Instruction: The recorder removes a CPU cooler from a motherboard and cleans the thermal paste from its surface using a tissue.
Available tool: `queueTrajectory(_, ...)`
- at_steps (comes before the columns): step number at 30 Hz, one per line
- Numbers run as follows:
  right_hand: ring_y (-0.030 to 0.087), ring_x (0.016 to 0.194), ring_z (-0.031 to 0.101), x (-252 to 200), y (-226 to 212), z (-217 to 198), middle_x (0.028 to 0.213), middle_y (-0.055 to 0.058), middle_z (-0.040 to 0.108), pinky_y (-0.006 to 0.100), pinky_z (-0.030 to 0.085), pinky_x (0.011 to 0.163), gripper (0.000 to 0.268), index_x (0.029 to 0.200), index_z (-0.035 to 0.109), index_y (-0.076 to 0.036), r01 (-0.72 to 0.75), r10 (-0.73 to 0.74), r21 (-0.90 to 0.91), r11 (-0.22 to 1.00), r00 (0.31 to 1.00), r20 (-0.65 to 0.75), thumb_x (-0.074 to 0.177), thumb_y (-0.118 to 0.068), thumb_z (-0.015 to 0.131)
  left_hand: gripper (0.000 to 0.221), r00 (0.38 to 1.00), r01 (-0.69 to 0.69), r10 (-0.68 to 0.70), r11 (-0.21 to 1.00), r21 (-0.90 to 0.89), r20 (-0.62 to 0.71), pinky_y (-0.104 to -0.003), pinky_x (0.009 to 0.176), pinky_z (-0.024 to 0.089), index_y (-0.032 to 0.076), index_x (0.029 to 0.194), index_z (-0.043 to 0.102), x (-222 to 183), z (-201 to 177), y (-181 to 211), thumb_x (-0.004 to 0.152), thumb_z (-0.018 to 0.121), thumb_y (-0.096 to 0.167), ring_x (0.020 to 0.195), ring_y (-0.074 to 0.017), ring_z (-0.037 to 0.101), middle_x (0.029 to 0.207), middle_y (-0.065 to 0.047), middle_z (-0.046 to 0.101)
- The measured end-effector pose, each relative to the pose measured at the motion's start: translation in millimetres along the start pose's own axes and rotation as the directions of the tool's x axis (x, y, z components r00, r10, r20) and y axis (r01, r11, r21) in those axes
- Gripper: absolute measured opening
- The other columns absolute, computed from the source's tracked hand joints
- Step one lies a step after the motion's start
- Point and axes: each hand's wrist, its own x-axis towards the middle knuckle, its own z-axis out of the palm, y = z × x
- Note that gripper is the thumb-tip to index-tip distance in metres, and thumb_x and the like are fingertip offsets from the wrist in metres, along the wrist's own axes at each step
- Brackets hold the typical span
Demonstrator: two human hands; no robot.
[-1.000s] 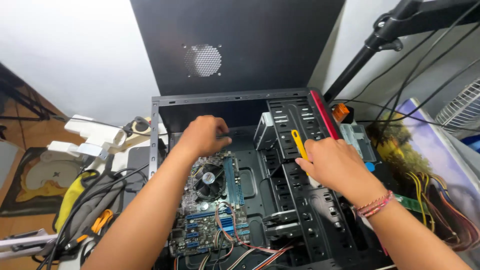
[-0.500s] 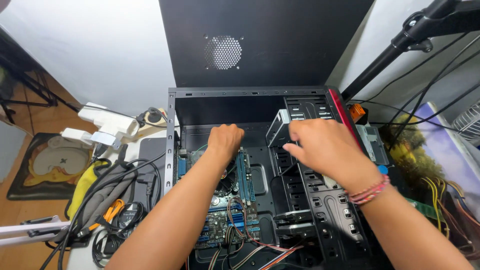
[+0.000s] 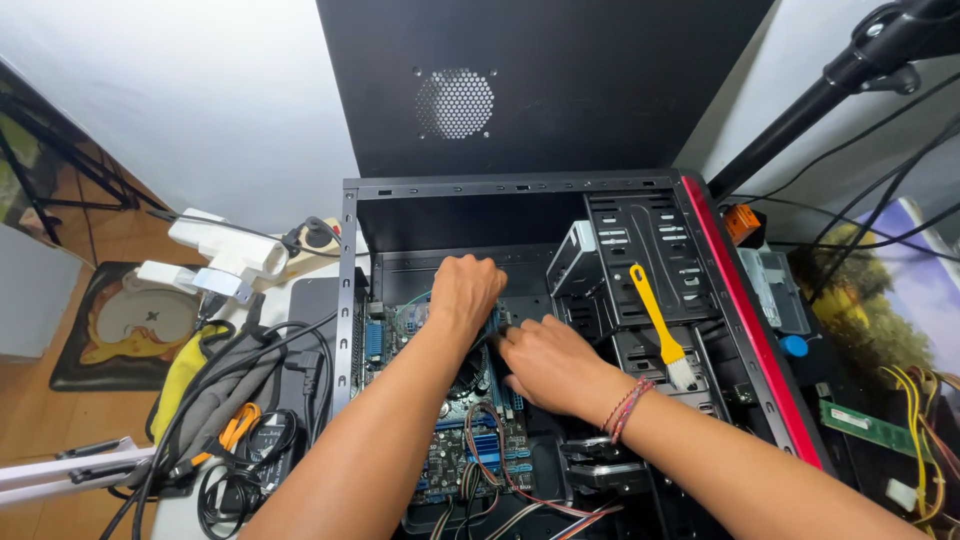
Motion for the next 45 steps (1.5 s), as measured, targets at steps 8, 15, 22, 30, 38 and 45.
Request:
queueTrajectory(8,0.032,0.111,0.062,-3.5,-2.3,12.7,0.141,0.021,0.054,0.045,0.049,0.087,0.065,0.144,0.049,-0.004,-0.062,0.059,0.019,0.998,0.989,0.134,0.088,-0.028,0.071,0.009,1.000,-0.015,0.015,1.000,0.013,-0.015,-0.034,0.059,0.057,0.021,0.079,0.076,-2.7,-2.4,-1.3,0.086,0.073,0.016,0.081,-0.0221,0.076,0.078,0.000,0.076)
queueTrajectory(15,0.032,0.116,0.062,-4.0,-3.5,13.2,0.155,0.018,0.042,0.048,0.051,0.088,0.070,0.153,0.041,-0.011,-0.107,0.114,-0.042,0.993,0.968,0.224,0.087,-0.012,0.063,0.004,0.999,-0.036,0.035,0.999,-0.003,-0.027,-0.035,0.060,0.057,0.020,0.083,0.076,1.3,1.1,-6.7,0.085,0.073,0.017,0.082,-0.0220,0.075,0.080,0.000,0.073)
queueTrajectory(22,0.035,0.109,0.065,-6.0,-2.0,13.1,0.160,0.017,0.037,0.051,0.053,0.088,0.072,0.156,0.038,-0.015,-0.112,0.117,-0.035,0.993,0.966,0.231,0.087,-0.008,0.059,0.009,0.989,0.026,-0.042,0.993,-0.117,-0.140,-0.037,0.069,0.060,0.019,0.085,0.076,0.2,-30.0,-28.0,0.078,0.077,0.012,0.089,-0.0254,0.075,0.090,-0.005,0.075)
queueTrajectory(30,0.035,0.115,0.063,-3.1,-0.9,5.2,0.161,0.013,0.035,0.050,0.053,0.092,0.075,0.156,0.036,-0.019,-0.112,0.110,-0.011,0.994,0.947,0.301,0.089,-0.028,0.070,0.006,0.964,0.262,-0.266,0.928,-0.264,0.020,-0.043,0.070,0.061,0.020,0.085,0.078,-19.7,-67.1,-56.1,0.082,0.081,0.024,0.089,-0.0306,0.074,0.093,-0.008,0.075)
queueTrajectory(38,0.035,0.120,0.060,-1.7,0.0,-4.0,0.163,0.010,0.030,0.050,0.051,0.095,0.077,0.156,0.034,-0.020,-0.141,0.115,0.048,0.989,0.927,0.356,0.090,-0.032,0.071,0.009,0.963,0.251,-0.198,0.901,-0.353,0.181,-0.044,0.073,0.060,0.024,0.090,0.079,-63.3,-100.3,-72.0,0.084,0.077,0.030,0.085,-0.0324,0.074,0.091,-0.010,0.075)
queueTrajectory(45,0.034,0.117,0.062,-2.3,1.4,-7.4,0.161,0.006,0.036,0.049,0.051,0.095,0.070,0.149,0.043,-0.017,-0.145,0.115,0.071,0.987,0.939,0.323,0.088,-0.031,0.074,0.016,0.991,0.041,-0.026,0.992,-0.120,0.129,-0.044,0.075,0.060,0.011,0.078,0.077,-97.8,-83.0,-68.8,0.089,0.069,0.018,0.084,-0.0331,0.075,0.087,-0.013,0.076)
